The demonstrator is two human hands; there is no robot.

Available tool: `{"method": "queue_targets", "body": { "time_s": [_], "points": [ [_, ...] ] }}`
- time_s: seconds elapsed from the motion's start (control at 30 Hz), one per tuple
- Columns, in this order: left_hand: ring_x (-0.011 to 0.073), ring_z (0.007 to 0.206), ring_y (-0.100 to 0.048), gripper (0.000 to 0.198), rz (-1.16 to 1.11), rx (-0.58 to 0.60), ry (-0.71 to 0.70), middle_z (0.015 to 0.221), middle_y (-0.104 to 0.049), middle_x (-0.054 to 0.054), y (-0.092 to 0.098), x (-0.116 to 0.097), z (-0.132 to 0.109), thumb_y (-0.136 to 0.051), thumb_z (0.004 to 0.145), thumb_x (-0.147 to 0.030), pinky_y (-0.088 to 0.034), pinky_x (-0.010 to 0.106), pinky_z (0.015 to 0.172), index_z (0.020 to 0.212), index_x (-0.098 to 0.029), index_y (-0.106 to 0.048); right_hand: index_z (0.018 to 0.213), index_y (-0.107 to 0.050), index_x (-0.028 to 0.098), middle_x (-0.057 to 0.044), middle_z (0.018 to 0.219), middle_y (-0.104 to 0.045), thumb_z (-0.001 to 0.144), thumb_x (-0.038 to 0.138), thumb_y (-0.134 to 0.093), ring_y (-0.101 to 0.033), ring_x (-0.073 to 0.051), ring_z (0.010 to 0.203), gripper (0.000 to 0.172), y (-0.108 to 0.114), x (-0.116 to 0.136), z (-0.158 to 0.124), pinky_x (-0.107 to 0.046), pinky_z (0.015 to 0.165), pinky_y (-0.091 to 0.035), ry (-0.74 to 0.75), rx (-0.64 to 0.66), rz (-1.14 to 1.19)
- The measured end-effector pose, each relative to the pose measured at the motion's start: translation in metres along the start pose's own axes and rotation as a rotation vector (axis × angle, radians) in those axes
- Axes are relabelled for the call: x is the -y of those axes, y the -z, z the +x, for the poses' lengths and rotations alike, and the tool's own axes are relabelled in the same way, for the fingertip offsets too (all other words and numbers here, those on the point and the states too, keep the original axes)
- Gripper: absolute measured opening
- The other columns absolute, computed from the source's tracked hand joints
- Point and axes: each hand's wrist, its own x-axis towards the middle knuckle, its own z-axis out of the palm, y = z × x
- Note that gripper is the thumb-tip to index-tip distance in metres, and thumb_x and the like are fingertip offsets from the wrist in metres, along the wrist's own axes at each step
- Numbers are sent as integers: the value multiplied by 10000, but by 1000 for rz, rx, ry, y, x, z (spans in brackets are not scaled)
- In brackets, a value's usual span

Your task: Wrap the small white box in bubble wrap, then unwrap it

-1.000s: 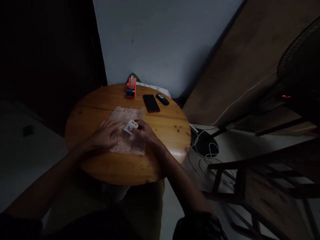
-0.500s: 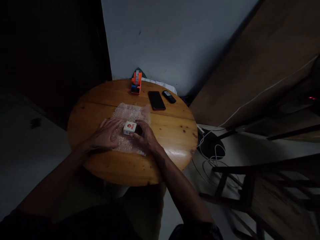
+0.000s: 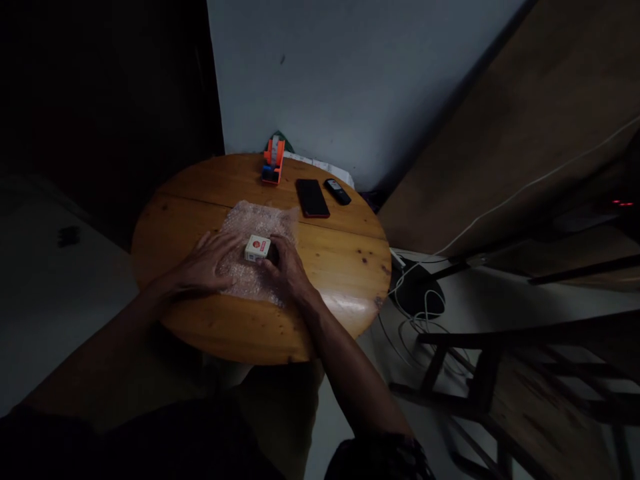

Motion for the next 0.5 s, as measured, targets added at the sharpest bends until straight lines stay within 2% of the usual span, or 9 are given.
{"method": "queue_targets", "body": {
  "time_s": [0.1,0.2,0.33,0.43,0.5],
  "points": [
    [324,1526,-211,871,-23,-14,-29,1635,-301,124,4,1,-7,-625,758,-421,-91,536,1256,1547,-198,-329,1288,-562,189,-173,1419,-533,846,527,-656,-521,-307,1309,564,-2,0,-1,-464,1121,-398,3,-7,-17],
    [334,1495,-272,770,-13,-63,-91,1576,-398,117,8,-1,-22,-642,767,-414,-146,529,1250,1482,-206,-444,1319,-545,180,-175,1407,-544,854,501,-649,-518,-311,1306,575,-4,0,-2,-470,1121,-396,3,-9,-41],
    [328,1403,-412,486,95,-107,-226,1389,-587,96,8,-11,-40,-644,783,-327,-140,582,1234,1257,-224,-626,1348,-527,175,-183,1405,-551,865,459,-636,-519,-328,1302,572,-4,1,-3,-506,1117,-393,12,-15,-67],
    [269,1227,-572,245,141,-142,-298,1197,-687,71,5,-17,-45,-561,853,-228,-194,575,1216,1068,-214,-677,1370,-515,155,-196,1401,-553,851,443,-646,-522,-346,1298,607,-3,2,-4,-529,1105,-403,23,1,-71],
    [238,1112,-628,199,168,-164,-332,1115,-712,61,0,-20,-44,-504,891,-182,-245,562,1198,967,-209,-685,1403,-494,161,-191,1423,-544,828,438,-675,-507,-355,1319,663,-3,2,-4,-545,1116,-393,13,7,-48]
  ]
}}
